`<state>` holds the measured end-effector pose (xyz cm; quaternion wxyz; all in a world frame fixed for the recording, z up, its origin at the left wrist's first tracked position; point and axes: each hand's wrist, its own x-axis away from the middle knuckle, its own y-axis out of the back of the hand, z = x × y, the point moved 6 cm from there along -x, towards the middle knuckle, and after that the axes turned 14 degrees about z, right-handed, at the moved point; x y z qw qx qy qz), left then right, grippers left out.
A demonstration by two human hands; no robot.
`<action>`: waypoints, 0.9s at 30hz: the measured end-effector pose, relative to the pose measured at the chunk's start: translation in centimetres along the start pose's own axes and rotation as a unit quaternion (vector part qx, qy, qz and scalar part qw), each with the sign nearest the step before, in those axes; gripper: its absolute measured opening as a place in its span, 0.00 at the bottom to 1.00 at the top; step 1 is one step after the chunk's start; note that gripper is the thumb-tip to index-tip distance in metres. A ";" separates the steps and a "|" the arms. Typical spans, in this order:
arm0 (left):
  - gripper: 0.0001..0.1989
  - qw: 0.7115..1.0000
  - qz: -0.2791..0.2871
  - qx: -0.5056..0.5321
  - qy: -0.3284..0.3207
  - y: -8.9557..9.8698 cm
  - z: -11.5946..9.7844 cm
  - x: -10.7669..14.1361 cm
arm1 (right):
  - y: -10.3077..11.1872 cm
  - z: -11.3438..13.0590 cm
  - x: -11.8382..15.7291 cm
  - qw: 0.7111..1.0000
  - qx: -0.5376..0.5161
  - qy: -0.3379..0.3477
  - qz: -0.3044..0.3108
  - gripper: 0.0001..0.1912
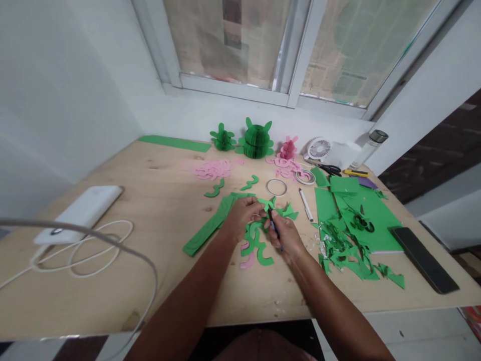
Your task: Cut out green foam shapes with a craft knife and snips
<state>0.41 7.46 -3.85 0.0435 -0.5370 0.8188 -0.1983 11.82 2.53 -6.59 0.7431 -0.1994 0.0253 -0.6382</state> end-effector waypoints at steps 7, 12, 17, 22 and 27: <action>0.09 0.999 0.040 -0.001 -0.019 -1.6 -0.1 0.5 | 0.0 0.2 0.1 1.000 -0.015 0.004 -0.013 0.28; 0.09 1.000 0.002 -0.009 -0.020 -0.9 0.1 0.3 | -0.2 0.1 0.2 1.000 -0.016 -0.007 -0.021 0.29; 0.09 1.000 -0.003 0.004 -0.017 -0.9 0.4 0.1 | -0.1 -0.1 0.0 1.000 -0.017 -0.008 -0.017 0.29; 0.09 1.000 -0.014 -0.012 -0.014 -0.8 0.3 0.1 | 0.0 -0.4 -0.1 1.000 -0.022 -0.009 -0.012 0.29; 0.08 0.999 -0.008 -0.043 -0.012 -0.5 0.2 0.0 | -0.1 -0.3 0.0 1.000 -0.021 -0.010 -0.001 0.30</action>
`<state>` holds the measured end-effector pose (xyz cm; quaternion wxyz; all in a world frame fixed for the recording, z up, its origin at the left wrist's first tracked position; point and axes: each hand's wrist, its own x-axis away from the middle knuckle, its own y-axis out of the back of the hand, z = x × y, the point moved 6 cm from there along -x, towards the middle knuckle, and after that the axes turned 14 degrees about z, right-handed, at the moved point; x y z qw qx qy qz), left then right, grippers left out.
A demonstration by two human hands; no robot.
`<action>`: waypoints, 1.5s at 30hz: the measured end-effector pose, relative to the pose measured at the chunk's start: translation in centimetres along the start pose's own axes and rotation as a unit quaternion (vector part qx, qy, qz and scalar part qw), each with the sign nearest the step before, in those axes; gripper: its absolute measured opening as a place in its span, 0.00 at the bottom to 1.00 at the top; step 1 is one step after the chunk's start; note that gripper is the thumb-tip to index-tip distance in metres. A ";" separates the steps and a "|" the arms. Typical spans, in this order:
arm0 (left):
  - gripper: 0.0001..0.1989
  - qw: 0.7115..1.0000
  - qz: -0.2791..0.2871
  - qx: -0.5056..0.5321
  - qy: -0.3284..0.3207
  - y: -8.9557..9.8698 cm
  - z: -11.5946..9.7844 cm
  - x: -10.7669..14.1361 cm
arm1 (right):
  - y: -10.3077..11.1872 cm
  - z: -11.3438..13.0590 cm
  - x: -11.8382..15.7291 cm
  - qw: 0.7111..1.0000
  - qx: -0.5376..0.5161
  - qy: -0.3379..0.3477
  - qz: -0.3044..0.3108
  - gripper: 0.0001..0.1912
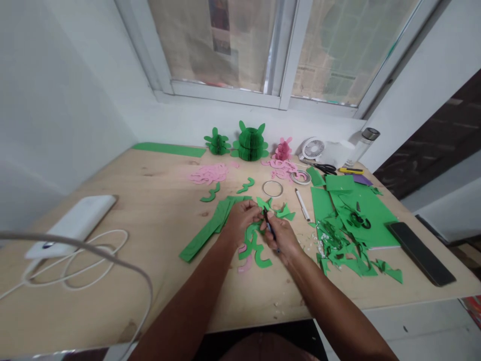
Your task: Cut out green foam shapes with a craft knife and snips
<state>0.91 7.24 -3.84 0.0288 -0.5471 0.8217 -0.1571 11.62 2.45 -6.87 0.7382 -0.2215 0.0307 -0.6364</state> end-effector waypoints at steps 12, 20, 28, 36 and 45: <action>0.08 0.998 0.038 -0.040 0.022 0.6 0.0 0.0 | -0.1 0.0 0.0 1.000 0.009 -0.006 0.011 0.29; 0.07 0.999 0.034 -0.035 0.021 0.7 0.0 -0.2 | -0.3 0.0 0.0 1.000 0.018 -0.007 0.021 0.28; 0.07 0.998 0.042 -0.037 0.029 0.8 0.0 -0.2 | -0.5 0.1 0.1 1.000 0.010 -0.009 0.016 0.28; 0.07 0.998 0.043 -0.028 0.028 0.6 -0.1 0.0 | -0.4 0.1 0.2 1.000 0.012 -0.010 0.005 0.28; 0.07 0.999 0.017 -0.028 0.019 0.6 -0.4 0.1 | -0.4 0.0 0.2 1.000 0.007 -0.010 0.007 0.29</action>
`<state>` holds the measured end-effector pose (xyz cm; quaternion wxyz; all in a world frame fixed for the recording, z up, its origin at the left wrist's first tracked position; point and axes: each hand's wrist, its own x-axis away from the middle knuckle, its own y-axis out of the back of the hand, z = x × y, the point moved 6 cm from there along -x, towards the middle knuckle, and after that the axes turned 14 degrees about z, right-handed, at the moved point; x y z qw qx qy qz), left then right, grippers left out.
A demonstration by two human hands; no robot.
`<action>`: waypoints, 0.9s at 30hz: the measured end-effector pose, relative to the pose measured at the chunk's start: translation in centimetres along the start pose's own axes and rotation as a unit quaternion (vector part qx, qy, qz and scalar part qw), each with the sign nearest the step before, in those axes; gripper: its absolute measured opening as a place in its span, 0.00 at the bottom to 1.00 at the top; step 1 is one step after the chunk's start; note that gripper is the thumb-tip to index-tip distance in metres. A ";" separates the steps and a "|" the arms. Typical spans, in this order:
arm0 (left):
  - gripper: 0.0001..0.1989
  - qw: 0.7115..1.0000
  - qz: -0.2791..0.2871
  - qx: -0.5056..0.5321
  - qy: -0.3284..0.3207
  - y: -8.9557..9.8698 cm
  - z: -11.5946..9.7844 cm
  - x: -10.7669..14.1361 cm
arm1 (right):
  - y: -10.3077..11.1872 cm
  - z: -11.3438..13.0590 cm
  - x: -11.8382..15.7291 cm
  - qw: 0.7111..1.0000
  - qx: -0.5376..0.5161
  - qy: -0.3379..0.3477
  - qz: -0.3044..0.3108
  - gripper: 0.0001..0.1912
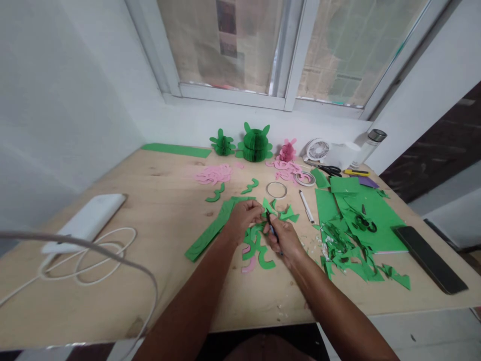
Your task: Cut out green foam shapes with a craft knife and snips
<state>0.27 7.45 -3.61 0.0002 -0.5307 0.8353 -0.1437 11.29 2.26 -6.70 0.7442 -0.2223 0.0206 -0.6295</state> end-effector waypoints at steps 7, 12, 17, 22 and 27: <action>0.07 1.000 0.009 -0.028 -0.007 -0.1 -0.1 0.0 | -0.1 0.1 0.1 1.000 -0.002 0.003 -0.003 0.28; 0.07 0.999 0.008 -0.036 -0.004 -0.1 -0.1 0.0 | -0.2 0.1 0.1 1.000 -0.001 0.003 0.000 0.28; 0.07 0.999 0.013 -0.031 -0.003 -0.2 -0.1 0.0 | -0.3 0.2 0.2 1.000 -0.005 0.006 -0.001 0.28; 0.07 1.000 0.010 -0.025 -0.006 -0.2 -0.2 0.1 | -0.2 0.1 0.1 1.000 0.003 0.004 -0.001 0.28; 0.07 1.000 0.005 -0.025 -0.007 -0.1 -0.1 0.0 | 0.0 0.1 0.0 1.000 0.004 0.007 -0.002 0.28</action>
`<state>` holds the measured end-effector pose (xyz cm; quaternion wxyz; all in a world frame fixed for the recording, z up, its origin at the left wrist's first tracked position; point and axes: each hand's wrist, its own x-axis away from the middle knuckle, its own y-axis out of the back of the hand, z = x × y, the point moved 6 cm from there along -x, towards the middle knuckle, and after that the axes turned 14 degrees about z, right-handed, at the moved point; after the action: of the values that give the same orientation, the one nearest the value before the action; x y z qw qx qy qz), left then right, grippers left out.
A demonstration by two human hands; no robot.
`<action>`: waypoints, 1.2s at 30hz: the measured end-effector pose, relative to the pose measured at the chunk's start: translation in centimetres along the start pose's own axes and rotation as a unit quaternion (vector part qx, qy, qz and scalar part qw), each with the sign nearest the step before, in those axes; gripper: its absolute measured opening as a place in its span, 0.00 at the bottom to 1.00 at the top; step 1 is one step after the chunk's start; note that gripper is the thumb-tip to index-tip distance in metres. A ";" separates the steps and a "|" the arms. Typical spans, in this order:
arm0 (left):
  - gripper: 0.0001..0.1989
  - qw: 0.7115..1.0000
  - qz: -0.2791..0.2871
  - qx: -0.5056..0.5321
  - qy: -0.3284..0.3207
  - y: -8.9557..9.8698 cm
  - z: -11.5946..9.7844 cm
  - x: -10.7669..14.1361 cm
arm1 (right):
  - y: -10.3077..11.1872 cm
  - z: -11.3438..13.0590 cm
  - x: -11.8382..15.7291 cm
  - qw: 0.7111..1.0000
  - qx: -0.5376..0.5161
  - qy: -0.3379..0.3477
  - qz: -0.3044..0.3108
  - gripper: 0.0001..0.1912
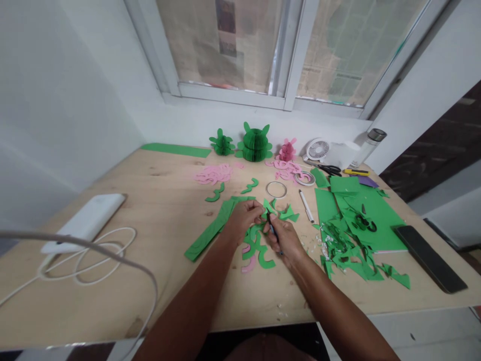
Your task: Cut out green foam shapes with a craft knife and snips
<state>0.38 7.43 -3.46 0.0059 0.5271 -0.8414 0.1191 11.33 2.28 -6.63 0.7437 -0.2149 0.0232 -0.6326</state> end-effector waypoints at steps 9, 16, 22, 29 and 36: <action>0.07 1.000 0.008 -0.026 -0.005 0.2 0.0 -0.2 | -0.1 0.3 0.1 1.000 0.017 -0.005 0.003 0.27; 0.06 1.000 0.013 -0.022 -0.001 0.3 0.2 -0.2 | -0.1 0.1 0.1 1.000 0.015 -0.007 0.005 0.27; 0.07 0.999 0.035 -0.027 -0.010 0.2 0.5 -0.3 | -0.2 0.2 0.2 1.000 0.009 -0.003 0.006 0.28; 0.07 0.999 0.037 -0.025 0.005 0.3 0.7 -0.6 | -0.1 0.2 0.1 1.000 0.012 0.002 0.002 0.27; 0.07 0.999 0.039 -0.013 -0.006 -0.1 0.4 -0.3 | 0.2 0.1 0.0 1.000 0.019 0.002 -0.001 0.27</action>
<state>0.59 7.56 -3.85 0.0031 0.4949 -0.8625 0.1054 11.57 2.31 -6.57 0.7469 -0.1999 0.0125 -0.6340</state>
